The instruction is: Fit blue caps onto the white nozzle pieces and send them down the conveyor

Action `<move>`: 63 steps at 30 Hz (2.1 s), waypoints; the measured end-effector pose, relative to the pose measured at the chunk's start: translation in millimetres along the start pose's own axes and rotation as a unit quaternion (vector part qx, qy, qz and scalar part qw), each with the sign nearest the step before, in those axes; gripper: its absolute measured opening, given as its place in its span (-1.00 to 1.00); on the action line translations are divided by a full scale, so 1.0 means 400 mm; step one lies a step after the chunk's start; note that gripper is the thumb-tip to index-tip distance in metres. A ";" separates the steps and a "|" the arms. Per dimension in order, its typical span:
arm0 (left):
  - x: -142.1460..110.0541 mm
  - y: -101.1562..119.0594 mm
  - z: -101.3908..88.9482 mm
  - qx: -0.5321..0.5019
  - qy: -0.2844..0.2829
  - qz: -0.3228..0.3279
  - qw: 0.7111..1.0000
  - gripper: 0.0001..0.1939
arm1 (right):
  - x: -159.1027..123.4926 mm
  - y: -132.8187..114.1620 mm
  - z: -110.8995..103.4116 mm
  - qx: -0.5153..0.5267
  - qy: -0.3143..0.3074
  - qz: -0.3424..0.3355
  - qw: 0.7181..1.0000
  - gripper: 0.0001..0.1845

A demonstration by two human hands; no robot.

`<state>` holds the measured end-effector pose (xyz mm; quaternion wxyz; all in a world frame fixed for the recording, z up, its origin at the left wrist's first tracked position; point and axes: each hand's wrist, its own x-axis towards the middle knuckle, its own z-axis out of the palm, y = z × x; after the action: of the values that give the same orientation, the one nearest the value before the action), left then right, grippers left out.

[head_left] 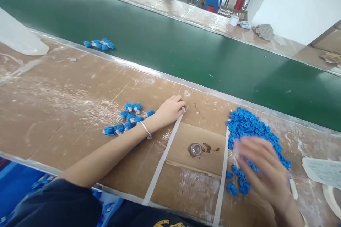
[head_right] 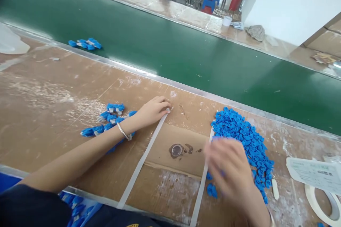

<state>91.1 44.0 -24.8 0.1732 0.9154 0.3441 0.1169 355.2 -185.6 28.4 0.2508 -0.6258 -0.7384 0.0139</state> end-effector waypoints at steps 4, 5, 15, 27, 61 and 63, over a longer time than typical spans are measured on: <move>0.003 -0.006 0.008 -0.015 0.006 0.003 1.000 -0.83 | 0.086 0.109 0.134 -0.058 -0.006 -0.026 0.998 -0.75; 0.001 -0.005 0.007 -0.017 0.005 0.005 1.000 -0.83 | 0.093 0.133 0.150 -0.069 -0.013 -0.025 0.997 -0.76; 0.007 -0.030 0.006 -0.039 -0.015 0.002 0.999 -0.88 | 0.034 0.173 0.081 -0.148 -0.005 0.046 0.988 -0.76; 0.003 -0.027 0.014 0.001 0.008 0.004 1.000 -0.81 | 0.109 0.169 0.169 -0.158 -0.001 0.091 0.983 -0.73; -0.025 -0.014 -0.013 -0.078 0.022 -0.011 0.997 -0.85 | 0.108 0.172 0.156 -0.184 -0.029 0.080 0.979 -0.72; -0.025 -0.014 -0.009 -0.077 0.022 -0.009 0.997 -0.85 | 0.103 0.166 0.157 -0.187 -0.024 0.084 0.978 -0.71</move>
<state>79.4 42.1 -24.5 0.2369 0.8932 0.3462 0.1621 388.1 -114.3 -34.3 0.1089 -0.7208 -0.6788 -0.0884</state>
